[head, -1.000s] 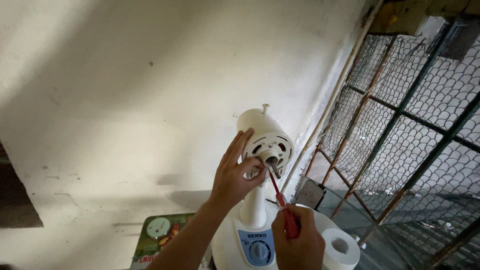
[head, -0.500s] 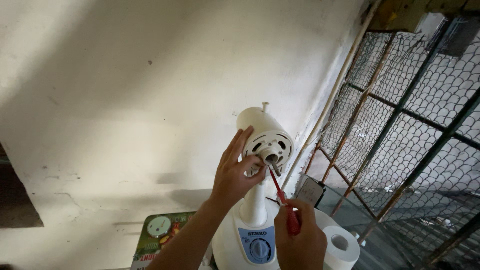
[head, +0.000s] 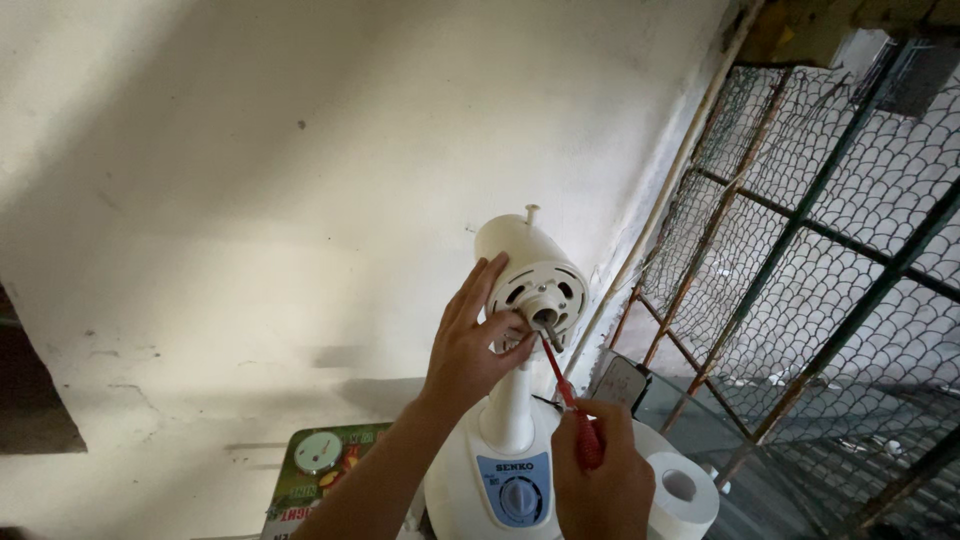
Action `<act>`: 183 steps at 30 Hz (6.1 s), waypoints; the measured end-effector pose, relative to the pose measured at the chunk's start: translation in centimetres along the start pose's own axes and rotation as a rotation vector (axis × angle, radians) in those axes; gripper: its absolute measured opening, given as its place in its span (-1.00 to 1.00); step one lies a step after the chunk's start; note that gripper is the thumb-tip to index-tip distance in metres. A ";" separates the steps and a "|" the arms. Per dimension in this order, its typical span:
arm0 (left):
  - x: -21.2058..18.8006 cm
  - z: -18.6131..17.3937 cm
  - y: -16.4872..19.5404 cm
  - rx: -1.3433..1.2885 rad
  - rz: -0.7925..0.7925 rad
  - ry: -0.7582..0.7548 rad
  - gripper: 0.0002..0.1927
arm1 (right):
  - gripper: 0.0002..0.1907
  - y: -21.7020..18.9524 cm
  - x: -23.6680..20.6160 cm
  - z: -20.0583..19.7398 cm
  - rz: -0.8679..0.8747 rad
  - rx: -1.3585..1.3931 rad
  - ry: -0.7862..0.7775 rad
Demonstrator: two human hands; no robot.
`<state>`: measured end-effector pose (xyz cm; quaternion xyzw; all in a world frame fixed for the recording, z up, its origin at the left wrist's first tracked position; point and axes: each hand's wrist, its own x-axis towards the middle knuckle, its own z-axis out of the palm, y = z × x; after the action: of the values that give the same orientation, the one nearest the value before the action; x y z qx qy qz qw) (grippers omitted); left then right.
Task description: The person uses a red screwdriver to unscrew and tighten screws on the motor housing of a white stand fan whose front grille has been removed. They steady the fan head with one hand while driving screws, briefly reach into a container on the table, and continue working on the housing screws.
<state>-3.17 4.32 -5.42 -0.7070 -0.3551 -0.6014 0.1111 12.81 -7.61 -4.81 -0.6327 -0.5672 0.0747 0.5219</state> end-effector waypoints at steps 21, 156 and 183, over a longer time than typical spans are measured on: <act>0.1 0.6 -0.2 0.000 0.001 0.007 -0.76 | -0.59 -0.6 0.8 -0.5 0.139 -0.216 -0.201; 1.8 -0.2 0.5 -0.200 0.056 0.083 -0.80 | -0.77 -1.2 -0.1 2.4 -0.555 0.073 0.361; 0.8 0.5 -0.3 -0.218 -0.006 0.038 -0.79 | -0.83 -0.3 -1.1 3.8 -0.387 0.192 0.358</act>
<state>-2.99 5.14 -4.93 -0.7023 -0.2876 -0.6500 0.0385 9.61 -6.30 -6.81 -0.4633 -0.5667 -0.0860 0.6759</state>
